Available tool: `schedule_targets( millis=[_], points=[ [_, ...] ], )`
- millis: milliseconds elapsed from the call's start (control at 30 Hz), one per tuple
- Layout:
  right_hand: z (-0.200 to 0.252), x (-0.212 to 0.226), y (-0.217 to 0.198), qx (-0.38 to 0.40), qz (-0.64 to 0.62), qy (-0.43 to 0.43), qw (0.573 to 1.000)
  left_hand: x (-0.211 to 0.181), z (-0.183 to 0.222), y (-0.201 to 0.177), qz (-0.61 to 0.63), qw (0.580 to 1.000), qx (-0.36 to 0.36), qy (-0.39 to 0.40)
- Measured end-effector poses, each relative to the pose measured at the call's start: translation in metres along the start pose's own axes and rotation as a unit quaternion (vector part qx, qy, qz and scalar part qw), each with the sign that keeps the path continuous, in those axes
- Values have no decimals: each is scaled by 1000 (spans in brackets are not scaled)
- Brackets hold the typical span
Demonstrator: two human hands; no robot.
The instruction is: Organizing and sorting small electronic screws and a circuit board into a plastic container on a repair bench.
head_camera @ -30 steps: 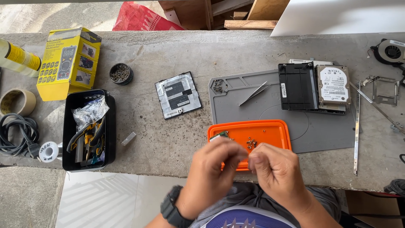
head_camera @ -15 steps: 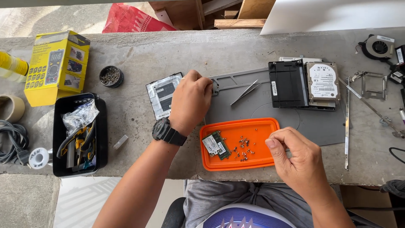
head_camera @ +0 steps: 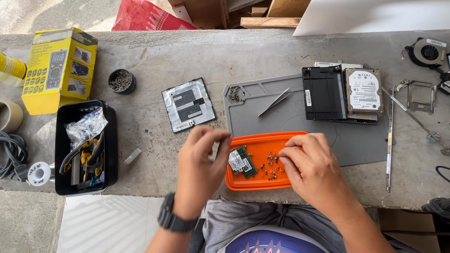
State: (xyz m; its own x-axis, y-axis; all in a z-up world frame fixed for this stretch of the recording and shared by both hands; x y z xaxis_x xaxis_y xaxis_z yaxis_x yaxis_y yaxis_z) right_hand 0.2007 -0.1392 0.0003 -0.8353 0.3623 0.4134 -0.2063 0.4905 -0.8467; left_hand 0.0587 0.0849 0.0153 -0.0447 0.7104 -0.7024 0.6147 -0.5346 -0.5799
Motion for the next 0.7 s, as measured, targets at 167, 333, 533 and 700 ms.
schedule_targets(
  millis=[167,333,533,700],
  points=[
    [-5,5,4,11,37,-22,999,0,51,-7,25,995,-37,-92],
    [-6,5,7,21,45,-36,998,5,62,-12,26,993,-43,-104],
    [-4,6,4,13,28,-25,999,6,63,-3,47,994,-40,-94],
    [-3,6,-2,11,19,-13,1000,7,66,6,69,993,-53,-74]
  ],
)
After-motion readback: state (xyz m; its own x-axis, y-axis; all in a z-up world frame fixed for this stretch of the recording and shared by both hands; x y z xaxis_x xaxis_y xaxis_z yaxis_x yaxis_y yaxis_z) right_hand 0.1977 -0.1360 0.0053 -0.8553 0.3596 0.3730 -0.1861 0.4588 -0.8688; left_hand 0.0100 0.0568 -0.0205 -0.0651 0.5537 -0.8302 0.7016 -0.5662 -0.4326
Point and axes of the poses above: each hand's wrist, its own z-axis away from the middle knuckle, its own y-axis out of the palm, x = y × z, the point moved 3 cm from there along -z, towards the middle knuckle, and after that the axes turned 4 degrees about y, right-handed, at the moved point
